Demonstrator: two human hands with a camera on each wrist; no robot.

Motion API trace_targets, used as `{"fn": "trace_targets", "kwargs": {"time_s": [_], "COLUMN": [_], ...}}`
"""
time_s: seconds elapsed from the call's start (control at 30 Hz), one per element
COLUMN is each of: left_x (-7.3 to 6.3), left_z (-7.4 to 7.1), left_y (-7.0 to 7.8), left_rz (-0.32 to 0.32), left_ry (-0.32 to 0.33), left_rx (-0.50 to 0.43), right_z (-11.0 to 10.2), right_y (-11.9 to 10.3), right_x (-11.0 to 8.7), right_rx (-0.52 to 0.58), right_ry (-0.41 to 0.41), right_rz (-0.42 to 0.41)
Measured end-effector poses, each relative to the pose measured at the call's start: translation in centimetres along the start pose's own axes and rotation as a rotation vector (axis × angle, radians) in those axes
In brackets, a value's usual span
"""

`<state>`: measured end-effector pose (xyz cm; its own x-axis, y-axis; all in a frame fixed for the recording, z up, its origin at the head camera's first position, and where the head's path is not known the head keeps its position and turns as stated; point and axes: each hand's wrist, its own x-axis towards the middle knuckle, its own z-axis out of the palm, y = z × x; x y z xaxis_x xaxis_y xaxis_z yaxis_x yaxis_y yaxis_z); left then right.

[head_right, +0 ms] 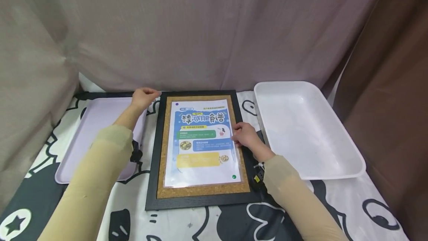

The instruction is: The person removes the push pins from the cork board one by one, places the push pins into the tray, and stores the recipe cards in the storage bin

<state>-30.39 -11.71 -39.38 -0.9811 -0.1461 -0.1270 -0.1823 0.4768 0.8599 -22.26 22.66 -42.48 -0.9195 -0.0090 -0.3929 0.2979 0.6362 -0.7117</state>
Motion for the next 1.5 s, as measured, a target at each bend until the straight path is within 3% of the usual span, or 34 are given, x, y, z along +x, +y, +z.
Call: {"fn": "trace_targets", "kwargs": {"time_s": [0.1, 0.43, 0.73, 0.9, 1.13, 1.27, 1.5], "left_x": [0.2, 0.5, -0.4, -0.3, -0.8, -1.0, -1.1], "left_z": [1.3, 4.4, 5.8, 6.7, 6.7, 6.7, 6.5], "left_y": [-0.1, -0.6, -0.8, -0.9, 0.1, 0.3, 0.2], "left_rz": [-0.012, -0.014, -0.015, -0.018, -0.058, -0.055, -0.070], "left_ry": [-0.021, -0.024, 0.004, 0.013, 0.032, 0.020, -0.030], "left_rx": [-0.010, 0.115, 0.314, 0.319, 0.326, 0.383, 0.374], "right_z": [0.1, 0.4, 1.4, 1.3, 1.0, 1.1, 1.0], "right_y": [0.0, -0.3, -0.1, -0.2, -0.7, -0.7, -0.7], "right_x": [0.0, -0.5, -0.6, -0.7, -1.1, -1.3, -1.2], "right_rx": [0.009, 0.012, 0.026, 0.015, 0.004, 0.002, 0.006], "right_ry": [-0.001, -0.001, -0.007, -0.003, -0.003, -0.004, -0.003], "right_rz": [-0.002, -0.001, -0.005, -0.011, -0.009, -0.007, 0.001]}}
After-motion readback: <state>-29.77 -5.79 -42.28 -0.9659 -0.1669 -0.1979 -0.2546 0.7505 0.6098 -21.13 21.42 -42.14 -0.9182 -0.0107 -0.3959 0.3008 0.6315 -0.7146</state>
